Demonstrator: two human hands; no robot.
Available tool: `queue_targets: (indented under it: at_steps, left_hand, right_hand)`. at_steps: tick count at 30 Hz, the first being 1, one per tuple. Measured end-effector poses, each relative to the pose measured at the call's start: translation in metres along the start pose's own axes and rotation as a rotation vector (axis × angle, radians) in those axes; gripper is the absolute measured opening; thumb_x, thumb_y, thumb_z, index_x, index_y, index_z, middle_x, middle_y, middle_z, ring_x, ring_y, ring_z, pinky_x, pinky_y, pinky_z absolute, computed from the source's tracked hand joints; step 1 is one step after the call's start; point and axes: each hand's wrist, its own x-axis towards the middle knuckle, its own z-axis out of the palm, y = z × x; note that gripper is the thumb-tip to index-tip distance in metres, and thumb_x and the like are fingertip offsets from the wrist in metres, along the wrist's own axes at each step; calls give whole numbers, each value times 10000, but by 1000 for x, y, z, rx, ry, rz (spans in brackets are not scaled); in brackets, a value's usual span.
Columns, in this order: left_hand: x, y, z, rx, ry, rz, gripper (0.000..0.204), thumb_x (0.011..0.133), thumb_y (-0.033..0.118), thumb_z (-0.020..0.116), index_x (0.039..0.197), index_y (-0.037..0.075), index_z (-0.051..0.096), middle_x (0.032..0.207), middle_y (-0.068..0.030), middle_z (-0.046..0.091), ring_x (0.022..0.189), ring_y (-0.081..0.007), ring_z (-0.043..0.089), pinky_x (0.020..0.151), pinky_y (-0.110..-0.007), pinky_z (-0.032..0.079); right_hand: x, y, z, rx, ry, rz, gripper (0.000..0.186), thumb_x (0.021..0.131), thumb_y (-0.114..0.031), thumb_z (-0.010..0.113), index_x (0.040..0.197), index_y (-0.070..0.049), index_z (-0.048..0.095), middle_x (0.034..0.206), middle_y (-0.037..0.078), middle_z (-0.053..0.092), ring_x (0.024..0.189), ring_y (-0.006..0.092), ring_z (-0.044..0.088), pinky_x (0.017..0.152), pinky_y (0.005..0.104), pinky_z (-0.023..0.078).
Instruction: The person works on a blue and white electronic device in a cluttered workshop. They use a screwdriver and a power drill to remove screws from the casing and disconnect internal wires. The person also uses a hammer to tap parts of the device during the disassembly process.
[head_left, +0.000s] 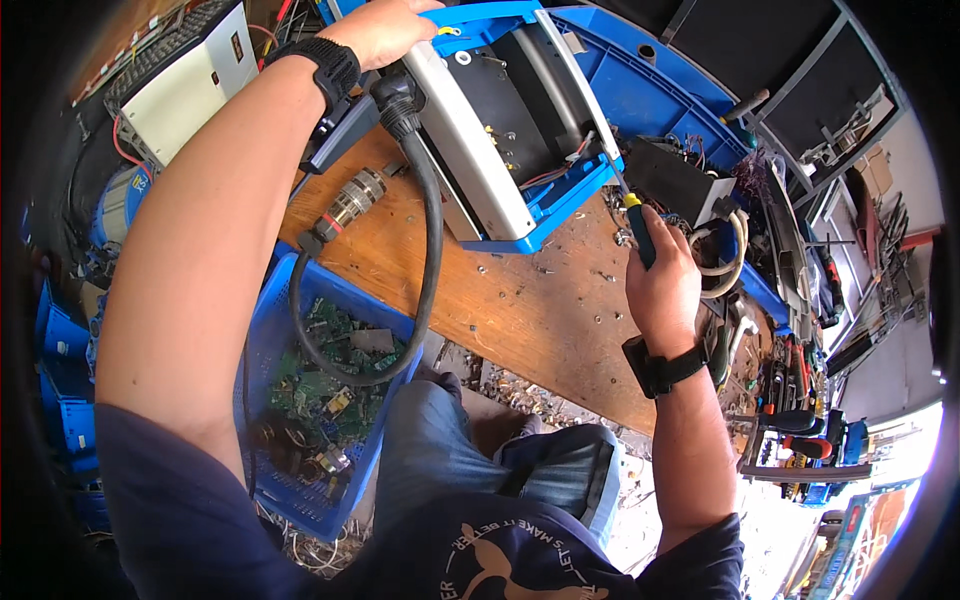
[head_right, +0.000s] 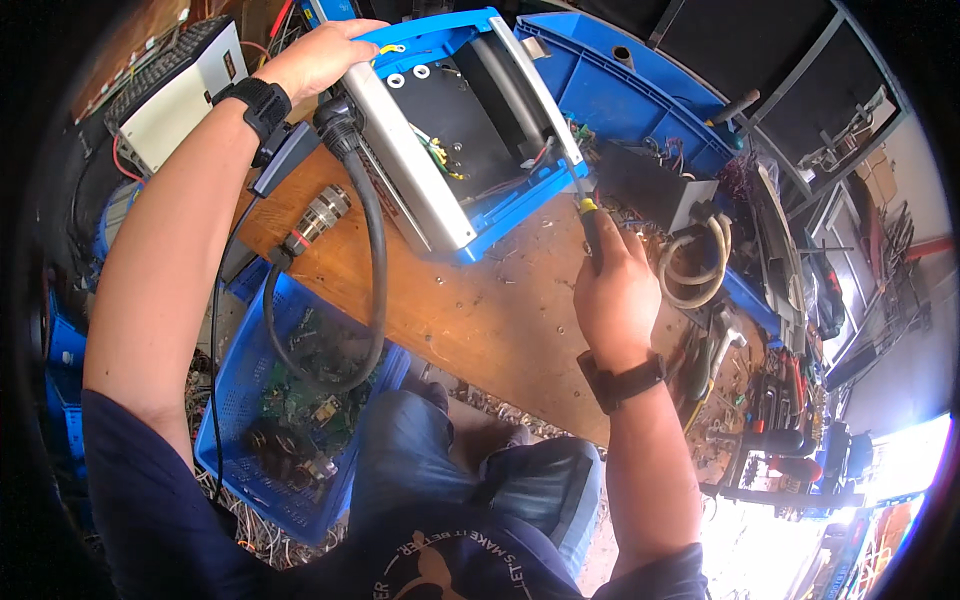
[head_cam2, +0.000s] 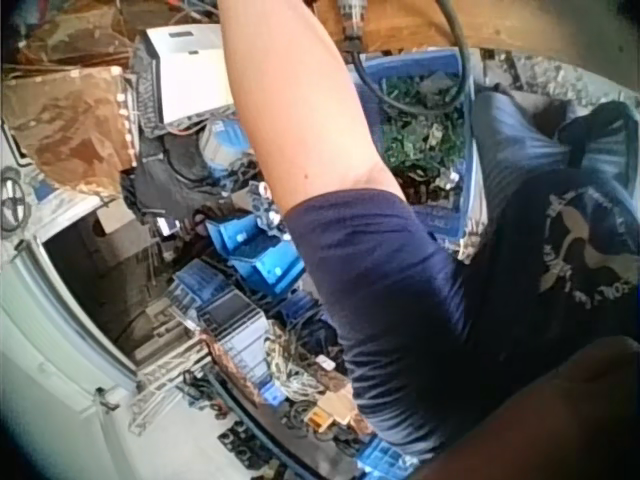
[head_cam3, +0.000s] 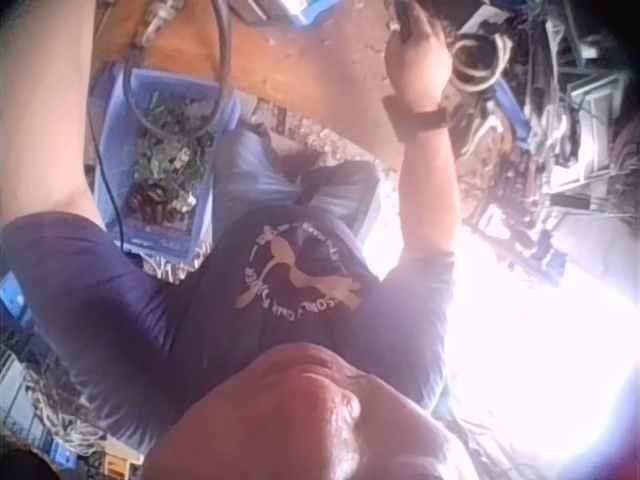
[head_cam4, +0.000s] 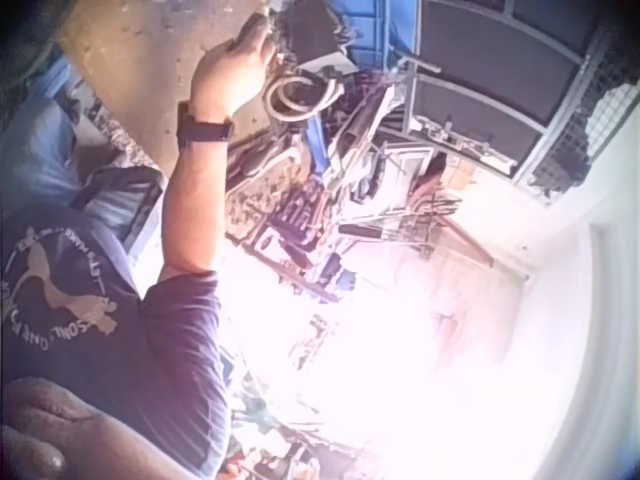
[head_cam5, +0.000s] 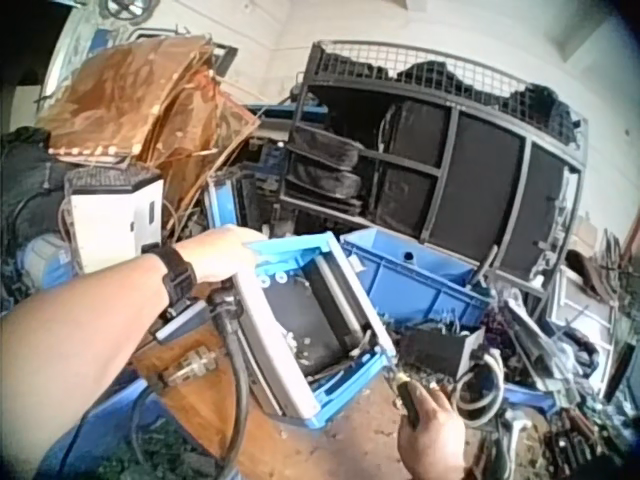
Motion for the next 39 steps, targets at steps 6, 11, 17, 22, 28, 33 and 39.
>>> queue_targets:
  at_steps: [6,11,17,22,28,33,39]
  left_hand:
    - [-3,6,-5,-61,-56,12,437,874,153,514,1298,46,529,1134,-90,619,1038,-178,562,953,-278,389]
    - [-5,15,-6,-42,-68,-47,431,877,153,516,1299,66,536,1135,-86,618,1039,-171,558,958,-284,383]
    - [-14,23,-2,-64,-18,-80,422,895,161,508,1306,68,531,1156,-95,614,1053,-184,562,966,-294,384]
    - [-9,16,-7,-22,-50,-40,418,906,180,500,1307,70,526,1166,-105,611,1073,-189,561,972,-298,384]
    - [-9,11,-4,-31,-18,-50,418,906,181,500,1313,93,527,1170,-102,616,1077,-193,564,978,-300,383]
    - [-21,27,-5,-34,-16,-77,416,905,176,498,1310,87,529,1172,-100,615,1075,-189,565,975,-300,385]
    - [-10,7,-5,-32,-14,30,435,873,157,505,1293,47,536,1136,-120,629,1034,-204,585,939,-300,407]
  right_hand:
    - [-4,27,12,150,122,-44,443,735,14,589,1166,-83,626,984,166,635,844,356,631,749,406,515]
    - [-3,47,14,210,124,-55,437,738,8,590,1163,-85,626,963,166,641,821,356,636,731,408,519]
    - [-3,-9,4,41,56,-4,438,788,-50,589,1225,-69,561,993,190,631,812,371,633,712,437,520]
    - [-2,-22,-6,-8,-40,76,476,796,-88,621,1259,-40,524,1016,208,617,860,382,623,736,444,508]
    - [-6,-17,-2,-71,-50,53,445,824,-103,563,1259,-42,498,998,212,610,782,383,643,664,462,533]
    - [-1,-31,-4,-109,-115,94,442,841,-125,555,1269,-41,479,986,222,607,801,381,642,682,463,531]
    - [0,-33,-2,-168,-81,55,443,847,-143,572,1268,-39,481,979,218,611,810,375,645,691,460,533]
